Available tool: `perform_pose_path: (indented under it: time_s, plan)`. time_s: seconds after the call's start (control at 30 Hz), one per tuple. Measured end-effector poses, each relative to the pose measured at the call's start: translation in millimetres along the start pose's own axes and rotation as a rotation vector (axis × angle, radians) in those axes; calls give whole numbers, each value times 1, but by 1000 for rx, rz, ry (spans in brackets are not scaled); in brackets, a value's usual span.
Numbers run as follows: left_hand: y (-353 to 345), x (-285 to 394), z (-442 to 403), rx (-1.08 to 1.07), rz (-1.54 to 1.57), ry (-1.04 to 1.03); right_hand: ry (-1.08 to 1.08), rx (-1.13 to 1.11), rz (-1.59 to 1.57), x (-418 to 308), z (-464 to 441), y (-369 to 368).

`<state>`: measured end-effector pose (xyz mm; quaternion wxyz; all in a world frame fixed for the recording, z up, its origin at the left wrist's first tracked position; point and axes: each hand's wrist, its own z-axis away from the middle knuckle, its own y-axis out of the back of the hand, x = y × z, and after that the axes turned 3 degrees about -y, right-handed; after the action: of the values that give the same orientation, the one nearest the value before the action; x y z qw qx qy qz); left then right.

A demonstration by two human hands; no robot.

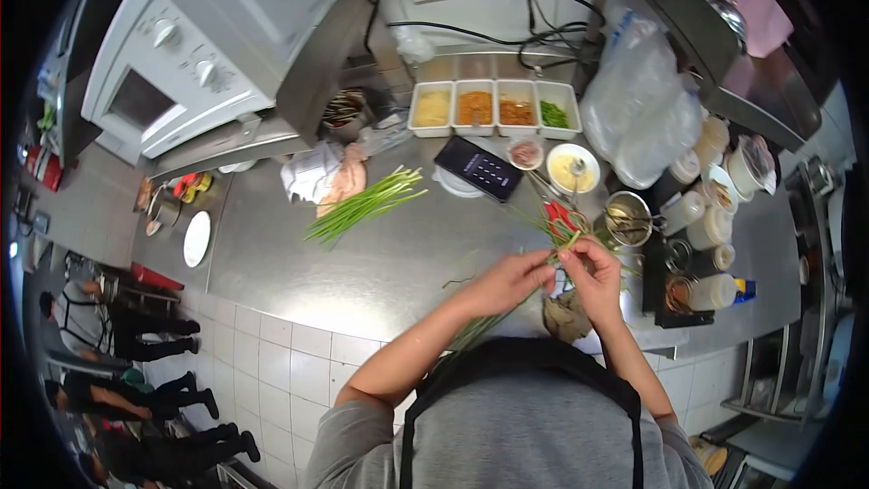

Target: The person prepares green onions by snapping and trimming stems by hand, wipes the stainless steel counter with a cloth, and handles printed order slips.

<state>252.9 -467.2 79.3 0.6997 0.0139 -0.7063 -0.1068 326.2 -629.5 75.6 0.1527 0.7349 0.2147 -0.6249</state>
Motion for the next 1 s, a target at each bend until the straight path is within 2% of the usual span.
perform_pose_path:
  time_s: [0.07, 0.17, 0.2, 0.3, 0.33, 0.4, 0.5, 0.53, 0.6, 0.67, 0.77, 0.9, 1.0]
  plan:
    - [3, 0, 8, -76, -108, 98, -86, -54, -103, 4, -2, -3]
    - [24, -15, 31, 95, -339, -61, -250, -1, -336, 2, -7, -2]
    - [39, -34, 39, 174, -429, -88, -237, -2, -492, 3, -12, 3]
    - [109, -85, 61, 446, -761, -104, -212, 49, -523, -5, -21, 13]
    - [136, -102, 66, 501, -875, 46, -231, 41, -486, -2, -20, 15]
    - [153, -91, 71, 698, -1168, 259, -276, -11, -339, 9, -12, 14]
    - [133, -83, 71, 690, -1437, 12, -302, -126, 7, 43, -1, 6]
    - [116, -81, 66, 633, -1243, -66, -309, -171, 146, 55, 2, 3]
    - [79, -101, 58, 447, -1019, -160, -34, -158, 590, 73, 2, 0]
    - [36, -95, 44, 304, -828, -42, 165, -89, 908, 73, -2, -10]
    - [5, -94, 23, 371, -791, -70, 179, -148, 1105, 89, -13, -10]
    - [8, -91, 3, 417, -529, -81, 192, -201, 970, 71, -23, 0]
    - [18, -78, -6, 233, -299, -150, 189, -288, 856, 41, -31, 7]
